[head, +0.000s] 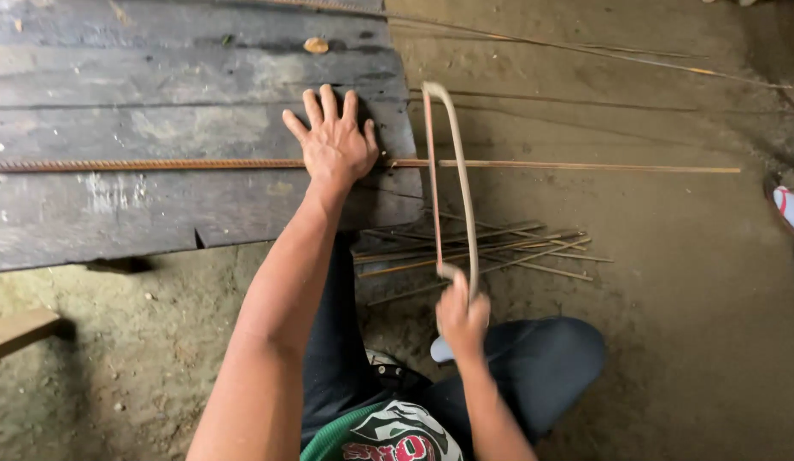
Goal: Sawing a metal rebar on a wooden table using a hacksaw
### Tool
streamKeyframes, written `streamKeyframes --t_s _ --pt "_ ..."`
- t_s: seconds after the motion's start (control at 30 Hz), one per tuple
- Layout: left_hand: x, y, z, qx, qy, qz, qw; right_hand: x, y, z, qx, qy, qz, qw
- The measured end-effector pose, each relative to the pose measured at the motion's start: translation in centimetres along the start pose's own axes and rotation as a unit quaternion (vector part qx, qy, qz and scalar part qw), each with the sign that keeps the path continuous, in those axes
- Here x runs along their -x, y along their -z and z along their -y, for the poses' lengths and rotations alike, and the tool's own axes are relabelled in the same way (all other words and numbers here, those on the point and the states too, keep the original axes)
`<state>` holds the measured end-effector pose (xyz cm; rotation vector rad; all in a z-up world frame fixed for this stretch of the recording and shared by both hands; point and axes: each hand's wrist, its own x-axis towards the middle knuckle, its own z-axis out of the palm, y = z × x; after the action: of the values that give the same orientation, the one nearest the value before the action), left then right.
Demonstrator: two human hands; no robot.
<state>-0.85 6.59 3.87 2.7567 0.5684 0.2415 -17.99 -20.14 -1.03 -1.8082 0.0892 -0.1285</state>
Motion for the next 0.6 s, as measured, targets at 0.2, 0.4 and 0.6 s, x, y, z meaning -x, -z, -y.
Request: streamKeyframes --t_s 0.2,0.4,0.6 --pt "-0.4 -1.0 0.2 -0.034 -0.032 -0.097 0.994 5.7 8.3 -13.5 0.027 0.086 0.053 0.994" --pt "-0.3 -1.1 0.1 -0.043 -0.028 -0.09 0.995 -9.5 -5.9 1.9 -0.09 -0.02 -0.029 0.995" --pt "-0.2 -1.0 0.1 -0.031 -0.039 -0.119 0.992 -7.5 -4.8 5.5 0.058 -0.065 -0.038 0.995"
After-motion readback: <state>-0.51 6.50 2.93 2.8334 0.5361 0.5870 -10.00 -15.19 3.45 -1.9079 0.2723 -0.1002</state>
